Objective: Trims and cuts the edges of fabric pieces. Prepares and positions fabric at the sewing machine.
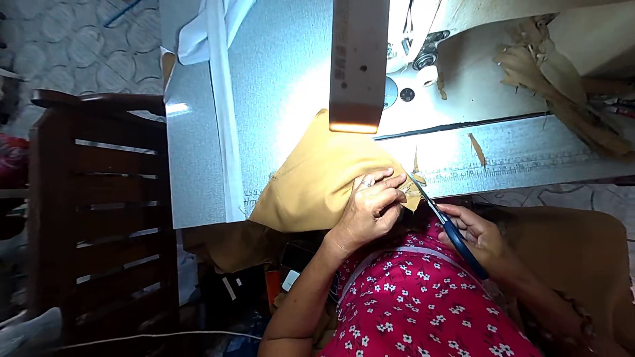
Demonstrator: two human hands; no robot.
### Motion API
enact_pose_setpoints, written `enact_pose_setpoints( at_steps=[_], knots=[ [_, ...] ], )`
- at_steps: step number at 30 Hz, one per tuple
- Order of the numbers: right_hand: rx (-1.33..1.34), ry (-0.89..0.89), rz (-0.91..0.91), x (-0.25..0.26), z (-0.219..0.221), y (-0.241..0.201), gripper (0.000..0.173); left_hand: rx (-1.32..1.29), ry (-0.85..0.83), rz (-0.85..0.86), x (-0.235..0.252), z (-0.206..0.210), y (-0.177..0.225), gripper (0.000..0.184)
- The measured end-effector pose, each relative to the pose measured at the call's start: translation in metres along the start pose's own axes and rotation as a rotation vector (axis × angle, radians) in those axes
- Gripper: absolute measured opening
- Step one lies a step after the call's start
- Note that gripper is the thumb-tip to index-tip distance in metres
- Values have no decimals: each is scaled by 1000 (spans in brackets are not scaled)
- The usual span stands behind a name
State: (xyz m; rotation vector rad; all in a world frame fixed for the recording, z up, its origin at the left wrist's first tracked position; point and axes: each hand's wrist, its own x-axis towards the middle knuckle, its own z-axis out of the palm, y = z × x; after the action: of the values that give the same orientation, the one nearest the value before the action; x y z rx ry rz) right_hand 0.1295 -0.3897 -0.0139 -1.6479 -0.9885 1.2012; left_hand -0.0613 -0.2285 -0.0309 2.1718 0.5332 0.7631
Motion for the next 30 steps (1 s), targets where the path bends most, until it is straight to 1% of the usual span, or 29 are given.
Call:
enact_pose_setpoints(
  at_steps=[4, 6, 8, 11, 12, 14, 16, 17, 18, 20, 22, 23, 24, 26, 28, 30],
  knots=[
    [-13, 24, -40, -3, 0, 0, 48, 1, -1, -2, 0, 0, 0, 16],
    [12, 24, -25, -4, 0, -1, 48, 0, -1, -14, 1, 0, 1, 15],
    [94, 10, 51, -4, -2, -5, 47, -1, -10, -31, 2, -1, 2, 15],
    [332, -3, 202, -5, -11, -6, 50, -2, -4, -58, 8, -3, 2, 15],
    [421, 24, 233, -6, -15, -5, 50, 4, 5, -66, 12, -4, 0, 15],
    [546, 128, 230, -9, -25, 0, 53, 38, 11, -88, 21, -8, -3, 16],
    [543, 276, 183, -13, -35, 2, 47, 46, 16, -101, 32, -10, -8, 17],
    [480, 345, 155, -14, -40, 0, 42, 40, 27, -95, 36, -10, -11, 16],
    [393, 387, 124, -13, -45, -4, 42, 34, 39, -84, 41, -10, -14, 15],
    [116, 400, 9, -7, -54, -8, 58, 65, 61, -57, 47, -7, -19, 15],
    [-363, 319, -159, 10, -67, -10, 80, 159, 111, 2, 52, -2, -23, 17],
    [-584, 319, -224, 23, -73, -11, 81, 208, 141, 32, 54, 0, -24, 19],
    [-741, 336, -270, 38, -77, -14, 77, 248, 171, 53, 56, 2, -25, 22],
    [-895, 383, -291, 65, -83, -21, 63, 290, 177, 47, 60, 3, -26, 22],
    [-987, 416, -275, 88, -85, -25, 53, 329, 90, 14, 62, 3, -25, 27],
    [-1068, 434, -260, 98, -81, -37, 47, 348, -56, -31, 65, -1, -20, 33]
  ],
)
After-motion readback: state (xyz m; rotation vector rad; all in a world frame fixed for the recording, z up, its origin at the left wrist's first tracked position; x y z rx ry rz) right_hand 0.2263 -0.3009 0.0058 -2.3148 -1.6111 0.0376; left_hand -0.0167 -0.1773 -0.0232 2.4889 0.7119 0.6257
